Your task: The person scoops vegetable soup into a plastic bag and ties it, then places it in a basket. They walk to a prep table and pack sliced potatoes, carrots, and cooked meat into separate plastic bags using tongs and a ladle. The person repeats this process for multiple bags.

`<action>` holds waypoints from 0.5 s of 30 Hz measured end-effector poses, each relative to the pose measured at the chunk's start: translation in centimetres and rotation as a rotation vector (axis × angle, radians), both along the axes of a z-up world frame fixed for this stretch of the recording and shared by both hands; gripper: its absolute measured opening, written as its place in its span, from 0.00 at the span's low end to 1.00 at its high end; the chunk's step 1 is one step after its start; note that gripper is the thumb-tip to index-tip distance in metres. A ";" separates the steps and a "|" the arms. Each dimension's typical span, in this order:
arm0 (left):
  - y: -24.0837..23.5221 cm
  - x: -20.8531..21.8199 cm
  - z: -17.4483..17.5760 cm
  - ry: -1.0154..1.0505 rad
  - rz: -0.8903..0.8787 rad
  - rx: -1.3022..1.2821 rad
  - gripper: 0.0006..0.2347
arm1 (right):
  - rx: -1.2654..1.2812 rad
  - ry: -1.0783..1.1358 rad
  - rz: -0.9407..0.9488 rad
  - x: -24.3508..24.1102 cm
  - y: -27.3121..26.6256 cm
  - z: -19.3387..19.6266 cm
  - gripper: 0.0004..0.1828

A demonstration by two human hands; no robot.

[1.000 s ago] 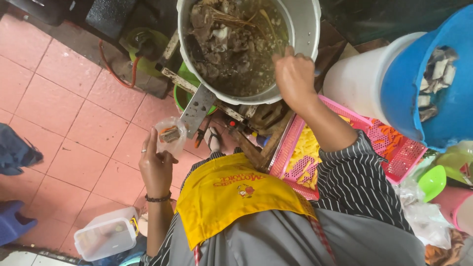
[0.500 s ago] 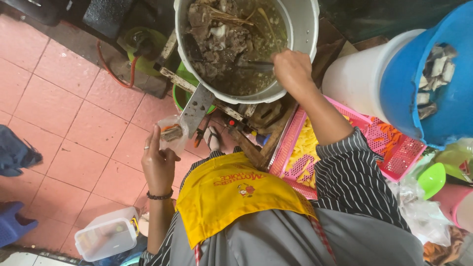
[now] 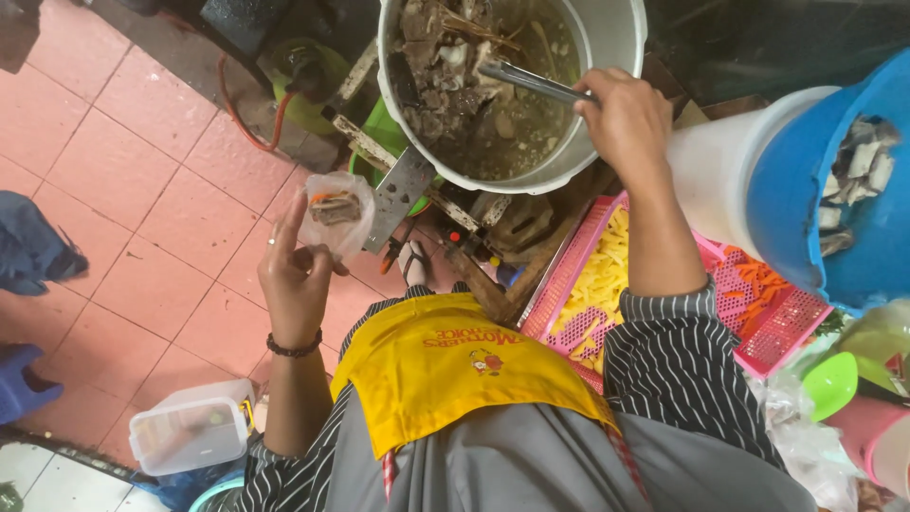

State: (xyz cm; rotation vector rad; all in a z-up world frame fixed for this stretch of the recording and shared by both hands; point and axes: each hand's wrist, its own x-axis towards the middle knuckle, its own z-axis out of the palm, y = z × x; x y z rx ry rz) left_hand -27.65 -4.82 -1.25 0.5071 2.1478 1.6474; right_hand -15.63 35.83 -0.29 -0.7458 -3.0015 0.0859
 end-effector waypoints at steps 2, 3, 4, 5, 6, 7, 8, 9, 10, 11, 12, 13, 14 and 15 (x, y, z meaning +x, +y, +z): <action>0.2 -0.1 0.3 0.045 0.015 0.027 0.30 | -0.025 0.128 0.041 -1.3 -1.0 -0.6 0.13; 0.3 -0.1 0.3 0.046 0.021 0.024 0.30 | -0.029 0.129 0.048 -1.4 -1.5 -0.7 0.13; 0.3 -0.1 0.3 0.040 0.013 0.038 0.31 | 0.021 0.094 0.092 -1.7 -2.0 -0.8 0.16; 0.3 -0.1 0.2 0.034 0.004 0.052 0.32 | 0.071 0.060 0.136 -2.1 -2.4 -0.9 0.18; 0.2 0.1 0.4 0.035 0.016 0.046 0.32 | 0.065 0.062 0.148 -2.2 -3.0 -1.2 0.18; 0.1 0.2 0.5 0.084 0.002 0.031 0.33 | 0.025 -0.014 0.174 -2.3 -3.5 -1.4 0.18; 0.1 0.4 0.6 0.131 -0.015 0.018 0.34 | -0.012 -0.092 0.197 -2.3 -3.9 -1.6 0.18; 0.0 0.5 0.5 0.131 -0.006 0.015 0.34 | -0.015 -0.092 0.206 -2.6 -4.4 -2.3 0.18; -0.1 0.7 0.5 0.232 -0.018 -0.042 0.33 | -0.048 -0.117 0.225 -2.8 -4.9 -3.0 0.15; -0.2 0.8 0.4 0.332 -0.032 -0.099 0.32 | -0.082 -0.142 0.243 -2.9 -5.3 -3.7 0.13; -0.2 1.0 0.4 0.328 -0.029 -0.101 0.32 | -0.083 -0.145 0.246 -3.0 -5.5 -4.7 0.13; -0.3 1.2 0.5 0.369 -0.048 -0.096 0.30 | 0.013 -0.124 0.282 -3.1 -5.6 -5.7 0.11; -0.4 1.3 0.5 0.410 -0.069 -0.090 0.29 | 0.109 -0.102 0.315 -3.1 -5.8 -6.7 0.11; -0.6 1.5 0.4 0.407 -0.068 -0.091 0.29 | 0.107 -0.105 0.316 -3.1 -5.7 -6.8 0.11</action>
